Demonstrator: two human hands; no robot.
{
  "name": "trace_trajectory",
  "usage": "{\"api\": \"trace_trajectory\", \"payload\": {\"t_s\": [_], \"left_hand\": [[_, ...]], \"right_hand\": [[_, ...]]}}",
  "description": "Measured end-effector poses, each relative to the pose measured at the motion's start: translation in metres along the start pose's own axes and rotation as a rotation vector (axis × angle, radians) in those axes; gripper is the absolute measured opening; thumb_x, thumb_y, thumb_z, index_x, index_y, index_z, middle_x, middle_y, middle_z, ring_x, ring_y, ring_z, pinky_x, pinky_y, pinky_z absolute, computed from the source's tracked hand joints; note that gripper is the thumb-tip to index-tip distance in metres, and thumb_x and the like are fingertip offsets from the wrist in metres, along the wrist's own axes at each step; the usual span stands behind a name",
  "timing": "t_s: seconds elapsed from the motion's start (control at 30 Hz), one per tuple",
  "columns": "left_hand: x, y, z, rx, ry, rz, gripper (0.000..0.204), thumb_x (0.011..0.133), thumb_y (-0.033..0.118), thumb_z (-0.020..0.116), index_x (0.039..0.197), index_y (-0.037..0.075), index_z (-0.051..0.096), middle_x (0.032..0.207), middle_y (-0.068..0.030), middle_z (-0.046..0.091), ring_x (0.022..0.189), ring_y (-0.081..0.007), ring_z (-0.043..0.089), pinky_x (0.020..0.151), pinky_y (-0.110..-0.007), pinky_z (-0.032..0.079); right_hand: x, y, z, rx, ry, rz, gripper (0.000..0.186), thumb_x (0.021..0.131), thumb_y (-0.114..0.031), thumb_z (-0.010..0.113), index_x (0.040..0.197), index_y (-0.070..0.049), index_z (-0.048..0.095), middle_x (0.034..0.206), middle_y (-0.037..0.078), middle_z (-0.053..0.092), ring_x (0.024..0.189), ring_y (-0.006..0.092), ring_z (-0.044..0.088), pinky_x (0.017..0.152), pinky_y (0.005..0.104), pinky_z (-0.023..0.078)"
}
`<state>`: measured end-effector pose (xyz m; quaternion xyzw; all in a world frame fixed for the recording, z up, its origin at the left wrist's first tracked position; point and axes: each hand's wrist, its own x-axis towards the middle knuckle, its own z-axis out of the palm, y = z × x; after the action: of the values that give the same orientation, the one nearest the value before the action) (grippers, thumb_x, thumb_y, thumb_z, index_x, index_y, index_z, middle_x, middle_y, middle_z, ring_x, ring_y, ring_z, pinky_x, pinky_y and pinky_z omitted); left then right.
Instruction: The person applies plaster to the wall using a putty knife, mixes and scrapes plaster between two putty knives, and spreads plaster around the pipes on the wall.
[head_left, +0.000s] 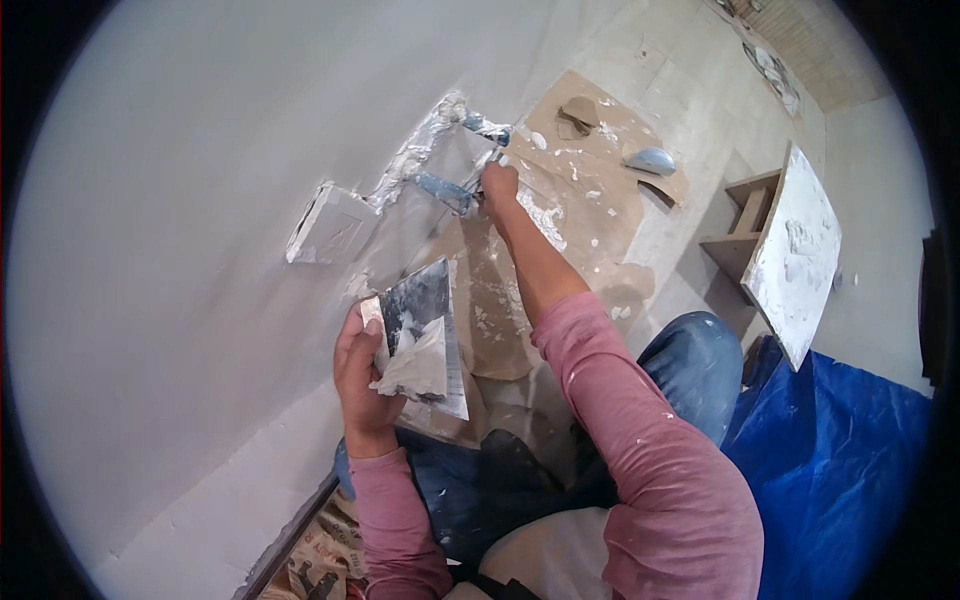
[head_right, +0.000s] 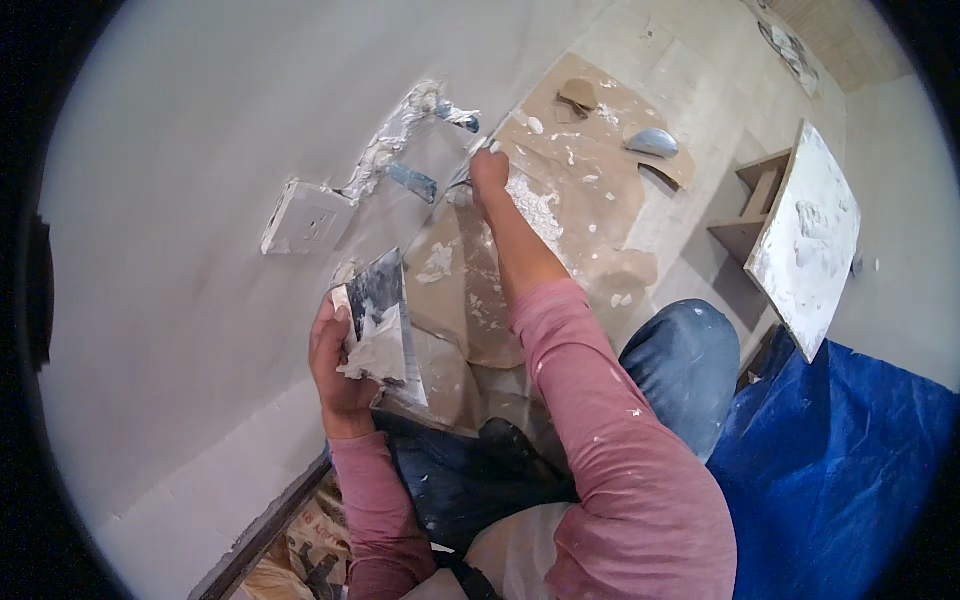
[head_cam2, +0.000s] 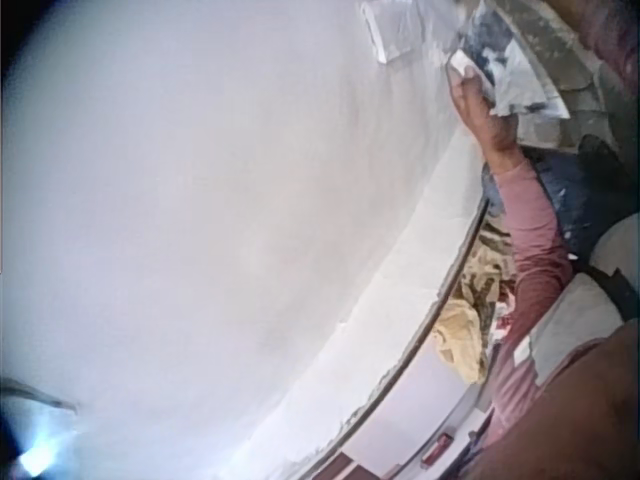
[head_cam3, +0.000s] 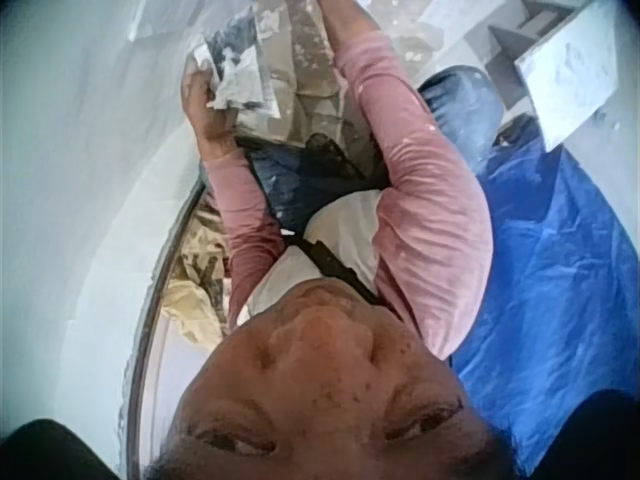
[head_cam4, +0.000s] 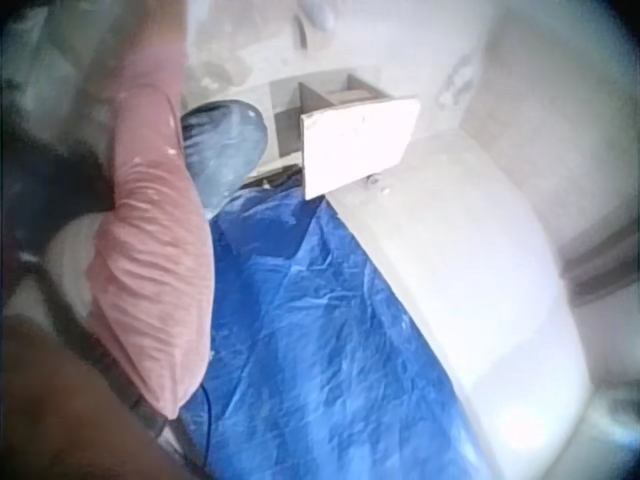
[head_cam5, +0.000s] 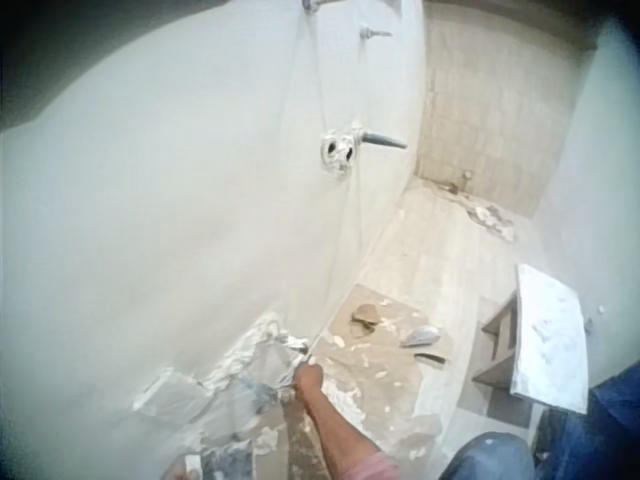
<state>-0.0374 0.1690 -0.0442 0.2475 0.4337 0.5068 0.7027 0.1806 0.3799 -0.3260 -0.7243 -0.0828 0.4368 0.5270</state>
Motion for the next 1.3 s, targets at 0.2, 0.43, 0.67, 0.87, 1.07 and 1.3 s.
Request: {"api": "trace_trajectory", "payload": {"t_s": [0.2,0.43,0.67,0.87,1.07,1.3], "left_hand": [[-0.004,0.004,-0.003,-0.045,-0.042,-0.027,0.035,0.098,0.014,0.05,0.127,-0.004,0.055,0.113,-0.0116,0.068,0.099,-0.0183,0.068,0.089,-0.032,0.054],[-0.007,0.003,-0.001,-0.006,-0.04,-0.031,0.037,0.097,0.016,0.052,0.128,-0.004,0.055,0.114,-0.012,0.068,0.099,-0.0186,0.069,0.088,-0.032,0.055],[-0.006,0.004,0.005,-0.067,-0.087,-0.03,0.038,0.096,0.015,0.052,0.127,-0.006,0.054,0.115,-0.0137,0.067,0.1,-0.0203,0.069,0.09,-0.032,0.054],[-0.006,0.004,-0.01,-0.075,-0.059,-0.045,0.037,0.096,0.013,0.051,0.127,-0.006,0.054,0.115,-0.0142,0.067,0.101,-0.021,0.069,0.091,-0.034,0.055],[-0.002,0.0,-0.008,-0.079,-0.036,-0.043,0.035,0.096,0.01,0.051,0.128,-0.005,0.055,0.116,-0.0133,0.067,0.101,-0.0208,0.068,0.092,-0.034,0.055],[0.001,-0.001,0.003,-0.087,-0.1,-0.068,0.034,0.098,0.009,0.049,0.129,-0.005,0.054,0.116,-0.0128,0.066,0.103,-0.0209,0.068,0.092,-0.034,0.054]], "right_hand": [[-0.06,-0.039,0.01,-0.059,0.102,-0.18,0.044,0.092,-0.025,0.057,0.117,0.01,0.06,0.107,0.031,0.066,0.102,0.0457,0.064,0.089,0.045,0.049],[-0.153,-0.037,-0.013,-0.056,0.029,-0.975,0.035,0.097,-0.026,0.058,0.114,0.004,0.061,0.097,0.022,0.067,0.093,0.0343,0.064,0.088,0.0406,0.048],[-0.034,0.021,-0.028,0.074,0.097,-0.131,0.038,0.091,-0.018,0.06,0.112,0.014,0.063,0.105,0.025,0.07,0.094,0.0331,0.068,0.085,0.0411,0.049],[-0.027,-0.007,0.003,0.033,0.051,0.033,0.042,0.086,-0.019,0.057,0.109,0.016,0.063,0.103,0.028,0.068,0.091,0.0363,0.068,0.072,0.0478,0.051],[0.04,0.02,0.012,0.099,-0.004,0.071,0.043,0.086,-0.016,0.053,0.115,0.016,0.059,0.107,0.028,0.066,0.092,0.0377,0.068,0.067,0.0516,0.051],[0.037,-0.001,0.001,0.251,0.02,-0.09,0.036,0.092,-0.015,0.056,0.116,0.011,0.059,0.106,0.023,0.065,0.093,0.0322,0.066,0.074,0.0474,0.053]]}}
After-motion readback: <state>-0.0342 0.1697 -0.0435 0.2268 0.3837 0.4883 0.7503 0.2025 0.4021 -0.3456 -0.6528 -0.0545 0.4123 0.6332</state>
